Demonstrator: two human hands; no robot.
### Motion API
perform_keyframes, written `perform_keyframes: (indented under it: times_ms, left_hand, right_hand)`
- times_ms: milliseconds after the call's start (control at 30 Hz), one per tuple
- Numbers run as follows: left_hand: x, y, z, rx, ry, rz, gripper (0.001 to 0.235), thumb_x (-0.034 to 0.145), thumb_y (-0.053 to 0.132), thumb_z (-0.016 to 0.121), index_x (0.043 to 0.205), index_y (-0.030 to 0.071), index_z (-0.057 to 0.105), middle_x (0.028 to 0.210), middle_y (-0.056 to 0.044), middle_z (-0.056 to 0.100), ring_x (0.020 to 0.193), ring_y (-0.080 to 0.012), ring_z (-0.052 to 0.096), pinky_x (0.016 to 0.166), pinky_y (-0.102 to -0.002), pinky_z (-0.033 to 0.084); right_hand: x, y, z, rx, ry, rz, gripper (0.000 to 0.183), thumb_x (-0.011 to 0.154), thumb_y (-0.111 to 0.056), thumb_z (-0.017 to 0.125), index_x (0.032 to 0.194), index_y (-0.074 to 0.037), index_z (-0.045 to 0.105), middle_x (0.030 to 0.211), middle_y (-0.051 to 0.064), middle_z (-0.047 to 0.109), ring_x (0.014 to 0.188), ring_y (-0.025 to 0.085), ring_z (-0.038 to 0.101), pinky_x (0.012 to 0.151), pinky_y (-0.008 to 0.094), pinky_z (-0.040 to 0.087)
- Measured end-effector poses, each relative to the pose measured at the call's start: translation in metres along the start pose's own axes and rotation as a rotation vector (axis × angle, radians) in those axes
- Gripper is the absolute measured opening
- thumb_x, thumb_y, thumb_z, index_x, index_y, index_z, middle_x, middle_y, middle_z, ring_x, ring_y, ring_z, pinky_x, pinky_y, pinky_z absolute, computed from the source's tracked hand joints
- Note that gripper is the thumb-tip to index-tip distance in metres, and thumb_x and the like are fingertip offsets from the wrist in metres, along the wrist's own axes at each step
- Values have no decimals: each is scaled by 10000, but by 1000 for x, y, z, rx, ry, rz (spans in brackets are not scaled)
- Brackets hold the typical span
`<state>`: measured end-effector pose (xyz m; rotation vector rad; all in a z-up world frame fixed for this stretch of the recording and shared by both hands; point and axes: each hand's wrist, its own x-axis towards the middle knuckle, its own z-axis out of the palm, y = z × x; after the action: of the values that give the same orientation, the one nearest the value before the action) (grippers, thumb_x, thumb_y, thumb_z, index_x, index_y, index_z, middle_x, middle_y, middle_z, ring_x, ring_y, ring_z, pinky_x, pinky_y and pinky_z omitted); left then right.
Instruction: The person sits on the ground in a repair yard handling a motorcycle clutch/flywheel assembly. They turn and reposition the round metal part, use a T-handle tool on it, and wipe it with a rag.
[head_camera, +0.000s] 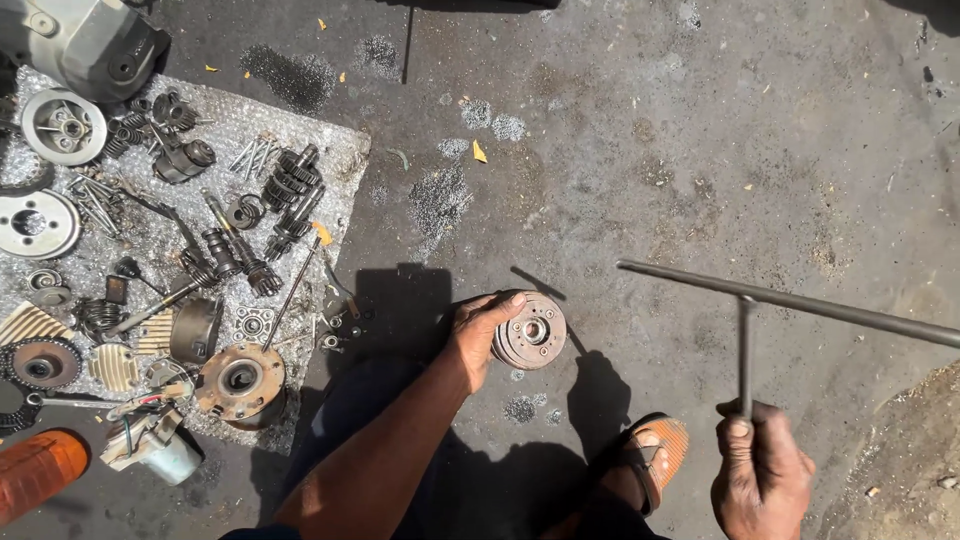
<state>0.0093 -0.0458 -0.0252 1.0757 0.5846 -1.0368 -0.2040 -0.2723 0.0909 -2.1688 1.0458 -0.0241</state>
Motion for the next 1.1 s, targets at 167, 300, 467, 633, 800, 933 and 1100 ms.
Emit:
perform_keyframes:
  times_ms: [167,300,467,633,800,933,1100]
  left_hand:
    - [5,5,2,-26,-12,40,363,878,295,778,1127,33,747,1007,-75,781,883,-190,743,792,-375,621]
    - [4,0,-1,35,39,-4,374,851,301,786,1149,79,748,1050,-49,790,943,-150,747,834,-340,606]
    - [0,7,8,21,6,-17,379,861,310,776,1133,49,741,1025,-70,773,922,-186,735,837,-389,608]
    - [4,-6,-4,54,37,27,354,863,271,789,1137,52,744,1036,-63,786,931,-153,743,822,-323,607]
    - [8,-1,0,61,17,26,335,876,321,764,1096,68,746,1003,-48,765,887,-158,722,791,-372,592]
    - [10,-4,-4,-15,38,-4,323,895,385,744,1081,122,757,1008,8,764,894,-106,707,806,-353,561]
    - [11,-4,-3,43,65,-37,331,899,405,736,1081,129,756,987,0,759,878,-119,710,790,-375,575]
  right_hand:
    - [5,42,23,99,63,-110,150,1077,-189,612,1076,-50,670,632,76,610,560,103,553,547,291,406]
    - [8,3,11,-166,-56,-43,169,992,-181,648,1051,-29,694,650,109,653,529,150,606,525,322,443]
    - [0,15,11,35,141,-109,165,1081,-193,600,1111,-43,661,724,132,643,599,195,582,565,334,443]
    - [7,15,20,-206,-141,-18,232,968,-231,644,1068,-29,700,645,121,641,590,148,563,558,342,468]
    - [-4,20,9,5,-117,11,210,1021,-243,606,1057,-58,699,644,105,620,563,169,576,578,346,464]
    - [-6,9,26,-54,-254,23,215,966,-256,620,1024,-80,731,659,74,712,587,142,679,596,338,519]
    - [-9,11,18,-123,-208,69,211,977,-233,637,1071,-76,742,698,117,742,612,180,705,616,352,517]
